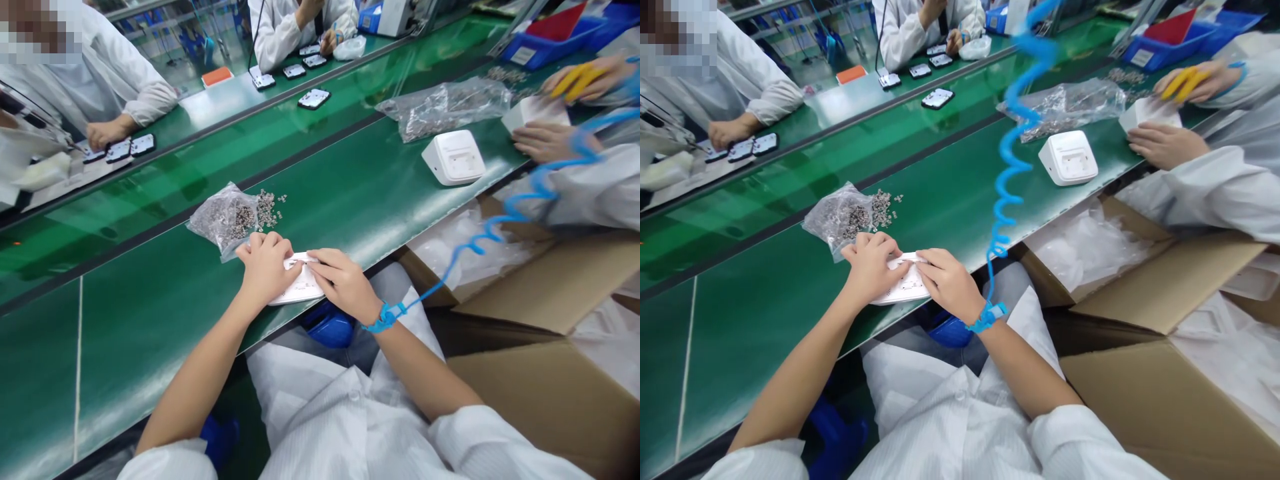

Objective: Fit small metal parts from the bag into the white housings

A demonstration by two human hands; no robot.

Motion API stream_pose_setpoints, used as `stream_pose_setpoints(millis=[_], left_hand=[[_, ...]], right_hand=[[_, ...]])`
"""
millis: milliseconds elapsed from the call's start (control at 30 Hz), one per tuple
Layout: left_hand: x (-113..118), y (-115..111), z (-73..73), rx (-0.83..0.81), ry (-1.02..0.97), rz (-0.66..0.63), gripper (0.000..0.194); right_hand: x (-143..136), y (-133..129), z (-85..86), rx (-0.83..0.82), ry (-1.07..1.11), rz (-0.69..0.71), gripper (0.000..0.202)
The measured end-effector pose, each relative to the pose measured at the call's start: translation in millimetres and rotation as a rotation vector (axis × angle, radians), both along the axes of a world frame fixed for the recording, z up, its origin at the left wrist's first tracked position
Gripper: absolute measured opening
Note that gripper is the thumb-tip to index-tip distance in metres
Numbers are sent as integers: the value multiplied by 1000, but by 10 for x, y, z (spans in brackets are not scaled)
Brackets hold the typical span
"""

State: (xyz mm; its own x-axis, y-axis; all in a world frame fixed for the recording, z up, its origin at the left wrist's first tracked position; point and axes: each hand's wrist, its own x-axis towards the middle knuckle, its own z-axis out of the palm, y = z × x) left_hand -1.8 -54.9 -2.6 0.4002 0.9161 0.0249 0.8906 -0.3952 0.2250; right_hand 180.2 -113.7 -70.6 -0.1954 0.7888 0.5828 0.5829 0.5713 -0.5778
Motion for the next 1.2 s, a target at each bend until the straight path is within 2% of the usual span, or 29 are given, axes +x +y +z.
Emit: stream_pose_setpoints(millis=[333,533,767,1033,1133,1200], left_hand=[[36,-15,11,37,55,-12,20],[35,-25,-1,69,66,-31,21],[12,-43,2,89,64,-64,21],[0,-27,-3,94,76,-97,16],[6,-3,13,68,72,-95,14],[-61,-5,22,48,61,-75,13]], right_hand=[[13,31,211,-81,-210,77,27],[45,147,155,-148,22,25,16],[-74,393,245,-294,-78,-32,21],[-91,391,206,-289,-40,-36,20],[23,427,169,-300,91,56,17],[244,513,150,-265,154,59,17]])
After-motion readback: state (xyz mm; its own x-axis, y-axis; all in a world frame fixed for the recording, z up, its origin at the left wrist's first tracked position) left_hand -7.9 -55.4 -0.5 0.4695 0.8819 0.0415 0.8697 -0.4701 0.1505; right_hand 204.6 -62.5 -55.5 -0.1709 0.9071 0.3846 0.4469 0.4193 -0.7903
